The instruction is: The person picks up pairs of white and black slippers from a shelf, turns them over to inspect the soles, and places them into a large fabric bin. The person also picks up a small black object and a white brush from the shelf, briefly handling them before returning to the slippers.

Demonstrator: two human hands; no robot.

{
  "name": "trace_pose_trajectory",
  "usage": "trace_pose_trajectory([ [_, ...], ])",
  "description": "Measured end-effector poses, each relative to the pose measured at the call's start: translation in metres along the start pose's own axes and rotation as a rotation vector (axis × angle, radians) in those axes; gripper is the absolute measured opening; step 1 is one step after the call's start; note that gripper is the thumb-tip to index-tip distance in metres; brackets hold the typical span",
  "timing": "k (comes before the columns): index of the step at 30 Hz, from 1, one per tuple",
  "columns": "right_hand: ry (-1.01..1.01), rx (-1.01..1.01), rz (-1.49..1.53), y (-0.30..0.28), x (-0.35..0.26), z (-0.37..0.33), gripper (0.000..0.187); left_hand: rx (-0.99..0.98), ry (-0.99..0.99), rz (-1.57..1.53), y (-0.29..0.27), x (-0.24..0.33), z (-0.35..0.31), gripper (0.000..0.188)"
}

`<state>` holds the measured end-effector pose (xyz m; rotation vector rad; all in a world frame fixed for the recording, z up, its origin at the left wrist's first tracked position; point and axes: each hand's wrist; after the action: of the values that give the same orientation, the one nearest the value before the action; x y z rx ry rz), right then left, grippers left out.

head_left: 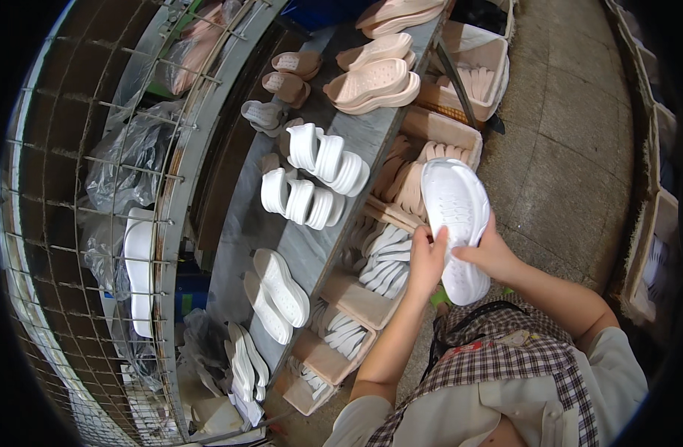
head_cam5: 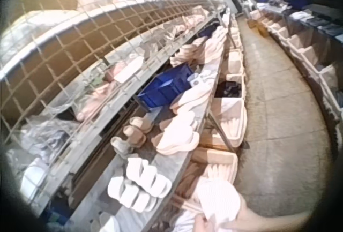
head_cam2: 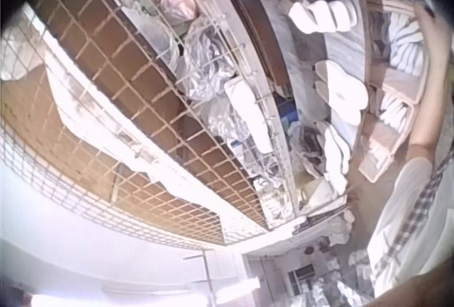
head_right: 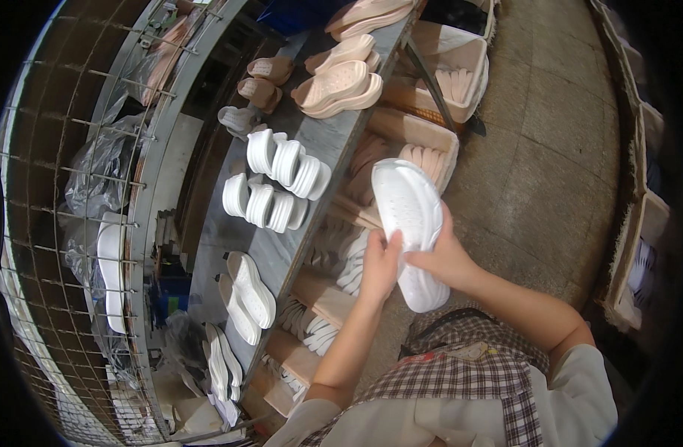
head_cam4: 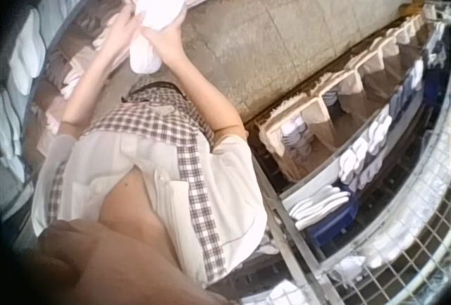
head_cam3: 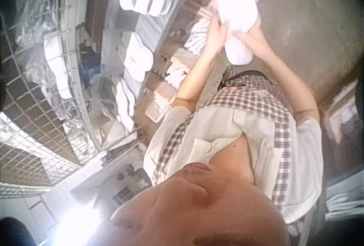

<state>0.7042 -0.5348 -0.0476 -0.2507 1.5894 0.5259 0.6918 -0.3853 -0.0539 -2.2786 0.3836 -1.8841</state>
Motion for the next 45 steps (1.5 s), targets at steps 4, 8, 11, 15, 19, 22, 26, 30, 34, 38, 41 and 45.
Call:
trace_pose_trajectory([
  [4, 0.205, 0.042, 0.583, -0.012, 0.022, 0.001, 0.076, 0.409, 0.116, -0.15, -0.092, 0.003, -0.014, 0.023],
  [8, 0.249, 0.035, 0.822, -0.029, 0.034, -0.008, 0.068, 0.75, -0.006, -0.644, -0.225, 0.008, 0.013, 0.069],
  [11, 0.204, 0.135, 0.754, -0.033, 0.043, -0.016, 0.066, 0.265, -0.311, -0.873, -0.28, 0.02, 0.045, 0.073],
  [15, 0.244, 0.267, 0.711, -0.031, 0.053, -0.031, 0.064, -0.174, -0.381, -0.771, -0.304, 0.032, 0.069, 0.055],
  [19, 0.258, 0.301, 0.643, -0.028, 0.061, -0.041, 0.063, -0.006, -0.554, -0.609, -0.329, 0.028, 0.079, 0.065],
  [22, 0.297, 0.315, 0.636, -0.023, 0.069, -0.046, 0.065, -0.105, -0.595, -0.563, -0.345, 0.016, 0.087, 0.069],
  [26, 0.313, 0.291, 0.614, -0.018, 0.081, -0.051, 0.066, -0.147, -0.55, -0.605, -0.344, 0.014, 0.091, 0.065],
  [30, 0.265, 0.257, 0.579, -0.019, 0.087, -0.055, 0.068, -0.081, -0.464, -0.82, -0.323, 0.028, 0.083, 0.06],
  [34, 0.271, 0.25, 0.585, -0.024, 0.084, -0.057, 0.069, -0.139, -0.224, -1.044, -0.301, 0.025, 0.066, 0.053],
  [38, 0.25, 0.234, 0.532, -0.03, 0.076, -0.055, 0.069, -0.1, 0.134, -1.116, -0.288, -0.005, 0.037, 0.049],
  [41, 0.213, 0.205, 0.551, -0.035, 0.068, -0.056, 0.068, 0.004, 0.358, -1.066, -0.271, -0.028, 0.003, 0.056],
  [45, 0.243, 0.174, 0.558, -0.044, 0.067, -0.056, 0.066, 0.131, 0.251, -0.908, -0.214, -0.043, -0.049, 0.06],
])
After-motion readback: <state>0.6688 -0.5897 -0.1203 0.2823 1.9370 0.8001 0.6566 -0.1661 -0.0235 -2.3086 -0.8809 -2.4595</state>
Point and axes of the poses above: each hand's wrist, its own z-axis towards the middle knuckle, its own y-axis out of the palm, x = y × z, and after that the axes turned 13 degrees about -x, right-handed
